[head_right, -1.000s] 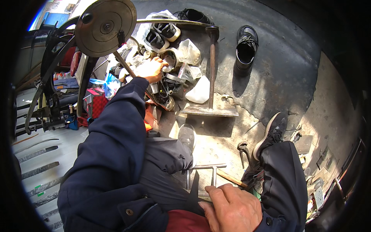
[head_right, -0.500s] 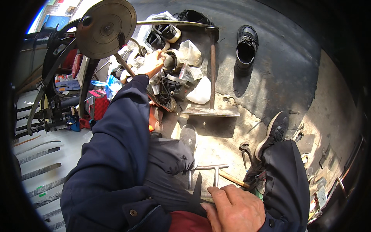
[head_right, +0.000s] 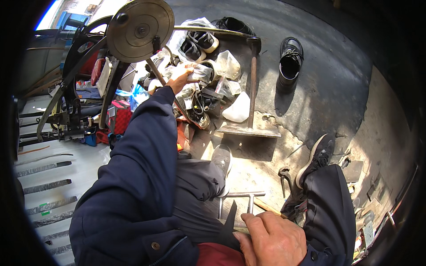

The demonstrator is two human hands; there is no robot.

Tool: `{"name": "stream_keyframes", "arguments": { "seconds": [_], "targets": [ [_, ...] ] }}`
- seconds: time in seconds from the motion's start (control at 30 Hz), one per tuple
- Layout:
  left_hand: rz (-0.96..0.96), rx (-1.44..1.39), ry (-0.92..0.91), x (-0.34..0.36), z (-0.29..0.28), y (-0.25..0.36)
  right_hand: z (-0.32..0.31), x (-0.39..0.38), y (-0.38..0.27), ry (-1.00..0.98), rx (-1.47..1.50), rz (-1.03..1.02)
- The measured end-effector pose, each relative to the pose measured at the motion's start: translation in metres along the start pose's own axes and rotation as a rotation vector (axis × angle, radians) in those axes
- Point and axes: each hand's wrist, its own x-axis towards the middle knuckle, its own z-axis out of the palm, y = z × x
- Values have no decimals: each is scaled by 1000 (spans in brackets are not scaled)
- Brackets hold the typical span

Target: The person holds a black shoe on their lap and uses a knife to scrape the sole. They then use pliers to manipulate a small metal piece and handle a plastic bag containing a small part. The person continues to work on the shoe components while seated.

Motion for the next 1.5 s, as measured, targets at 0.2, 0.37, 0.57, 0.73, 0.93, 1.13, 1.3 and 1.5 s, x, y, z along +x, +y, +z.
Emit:
{"name": "stream_keyframes", "arguments": {
  "seconds": [0.2, 0.37, 0.57, 0.73, 0.93, 1.13, 1.3, 1.5],
  "targets": [
    [-76, -1083, -311, 23, 9, 2, -1, -5, 0, 4, -17, -9],
    [-35, -993, -316, 12, 2, 29, -1, -9, 2, -9, -60, -28],
    [140, -976, -466, -13, -5, 106, 2, -16, 13, 10, -159, 34],
    [358, -1003, -651, -75, -32, 208, 9, -18, 24, 287, -51, -34],
    [516, -1076, -707, -186, -44, 286, 2, -13, 39, 450, 511, -23],
    [497, -1170, -557, -278, -24, 289, 1, -9, 44, 260, 933, -130],
    [317, -1291, -216, -315, 7, 254, 13, -8, 49, 310, 848, -78],
    [249, -1326, -230, -329, 32, 223, 21, 3, 49, 302, 911, 2]
  ]
}}
